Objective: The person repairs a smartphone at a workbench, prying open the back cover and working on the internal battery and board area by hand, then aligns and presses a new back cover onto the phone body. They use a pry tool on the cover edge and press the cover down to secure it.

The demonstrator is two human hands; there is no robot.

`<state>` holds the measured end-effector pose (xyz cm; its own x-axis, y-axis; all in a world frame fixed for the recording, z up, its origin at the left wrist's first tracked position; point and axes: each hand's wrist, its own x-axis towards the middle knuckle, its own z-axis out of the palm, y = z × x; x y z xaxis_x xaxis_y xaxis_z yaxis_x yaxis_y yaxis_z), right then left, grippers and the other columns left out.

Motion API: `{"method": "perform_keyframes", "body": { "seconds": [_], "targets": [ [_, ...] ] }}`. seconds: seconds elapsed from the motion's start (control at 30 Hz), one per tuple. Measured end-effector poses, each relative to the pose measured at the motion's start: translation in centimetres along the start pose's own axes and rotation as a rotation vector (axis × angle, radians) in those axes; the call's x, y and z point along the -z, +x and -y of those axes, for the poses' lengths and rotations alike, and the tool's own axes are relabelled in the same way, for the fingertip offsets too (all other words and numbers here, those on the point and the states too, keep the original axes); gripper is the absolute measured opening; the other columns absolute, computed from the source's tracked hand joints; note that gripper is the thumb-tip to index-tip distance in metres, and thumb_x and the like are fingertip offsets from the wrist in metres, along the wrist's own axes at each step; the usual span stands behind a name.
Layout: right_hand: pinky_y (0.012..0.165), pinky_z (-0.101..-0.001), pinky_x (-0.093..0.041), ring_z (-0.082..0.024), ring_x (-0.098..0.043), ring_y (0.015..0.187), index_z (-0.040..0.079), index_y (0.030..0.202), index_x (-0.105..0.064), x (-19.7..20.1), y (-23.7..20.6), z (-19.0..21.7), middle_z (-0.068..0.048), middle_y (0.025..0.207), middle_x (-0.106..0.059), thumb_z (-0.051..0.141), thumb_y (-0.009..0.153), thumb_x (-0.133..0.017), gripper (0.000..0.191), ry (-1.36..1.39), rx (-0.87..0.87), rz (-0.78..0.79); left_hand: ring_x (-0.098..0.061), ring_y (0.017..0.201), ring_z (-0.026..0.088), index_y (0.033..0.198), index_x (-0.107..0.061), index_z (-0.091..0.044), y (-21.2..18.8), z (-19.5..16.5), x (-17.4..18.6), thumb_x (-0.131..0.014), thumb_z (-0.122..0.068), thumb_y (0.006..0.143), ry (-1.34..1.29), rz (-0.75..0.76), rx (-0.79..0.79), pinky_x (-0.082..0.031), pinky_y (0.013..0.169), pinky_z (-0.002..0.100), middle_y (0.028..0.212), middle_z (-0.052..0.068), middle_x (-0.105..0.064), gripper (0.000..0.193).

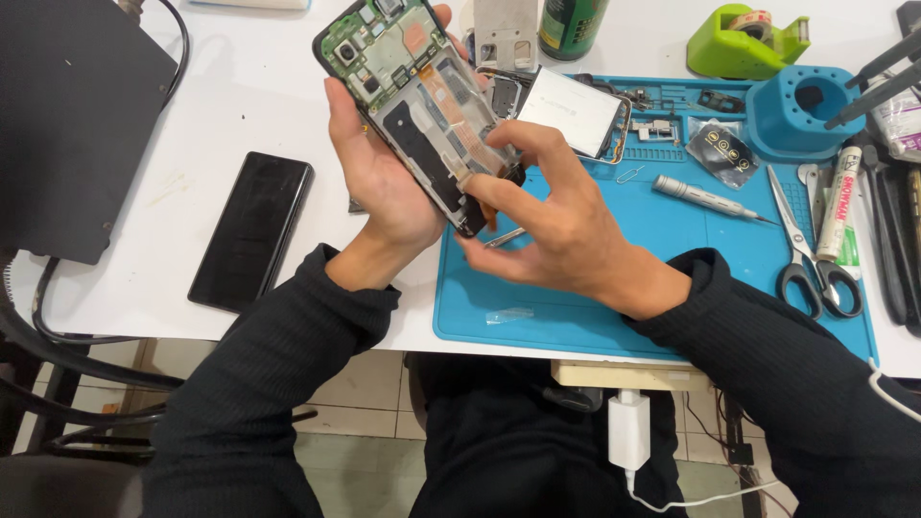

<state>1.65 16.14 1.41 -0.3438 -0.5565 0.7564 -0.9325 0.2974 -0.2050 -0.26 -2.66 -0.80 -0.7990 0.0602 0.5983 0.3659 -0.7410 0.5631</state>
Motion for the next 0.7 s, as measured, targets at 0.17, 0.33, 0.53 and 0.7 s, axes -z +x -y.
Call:
{"method": "perform_keyframes", "body": {
  "seconds": [0.17, 0.33, 0.53, 0.7],
  "targets": [
    [0.095, -0.0383, -0.058, -0.032, -0.062, 0.114, 0.004, 0.119, -0.066, 0.3, 0.3, -0.1, -0.018, 0.137, -0.048, 0.016, 0.076, -0.092, 0.051, 0.057, 0.003, -0.025, -0.056, 0.124, 0.019, 0.152, -0.044, -0.005, 0.1, 0.0, 0.3, -0.028, -0.065, 0.111, 0.117, -0.037, 0.0, -0.048, 0.109, 0.037, 0.149, 0.006, -0.05, 0.074],
    [0.096, -0.0347, -0.059, -0.025, -0.066, 0.113, 0.003, 0.117, -0.067, 0.6, 0.0, -0.5, -0.015, 0.138, -0.048, 0.01, 0.075, -0.086, 0.047, 0.232, -0.079, -0.04, -0.06, 0.12, 0.02, 0.156, -0.042, -0.003, 0.3, -0.1, 0.7, -0.043, -0.06, 0.116, 0.229, -0.046, 0.03, -0.052, 0.108, 0.035, 0.133, 0.014, -0.054, 0.07],
    [0.097, -0.0306, -0.06, -0.017, -0.061, 0.117, -0.005, 0.123, -0.066, 1.1, -0.4, -2.2, -0.011, 0.141, -0.048, -0.004, 0.085, -0.075, 0.039, 0.734, -0.323, -0.031, -0.065, 0.123, 0.022, 0.16, -0.034, -0.002, 0.4, 0.2, 0.0, -0.077, -0.031, 0.105, 0.526, -0.084, 0.011, -0.058, 0.107, 0.033, 0.142, 0.014, -0.051, 0.076],
    [0.108, -0.0363, -0.061, -0.023, -0.063, 0.128, -0.006, 0.126, -0.065, 0.8, -0.6, -3.1, -0.011, 0.145, -0.047, -0.01, 0.087, -0.07, 0.039, 0.901, -0.342, -0.026, -0.069, 0.122, 0.025, 0.154, -0.041, 0.004, 0.4, -0.1, -0.2, -0.082, -0.034, 0.097, 0.641, -0.138, 0.029, -0.065, 0.098, 0.037, 0.144, 0.015, -0.053, 0.08]
  ]
}}
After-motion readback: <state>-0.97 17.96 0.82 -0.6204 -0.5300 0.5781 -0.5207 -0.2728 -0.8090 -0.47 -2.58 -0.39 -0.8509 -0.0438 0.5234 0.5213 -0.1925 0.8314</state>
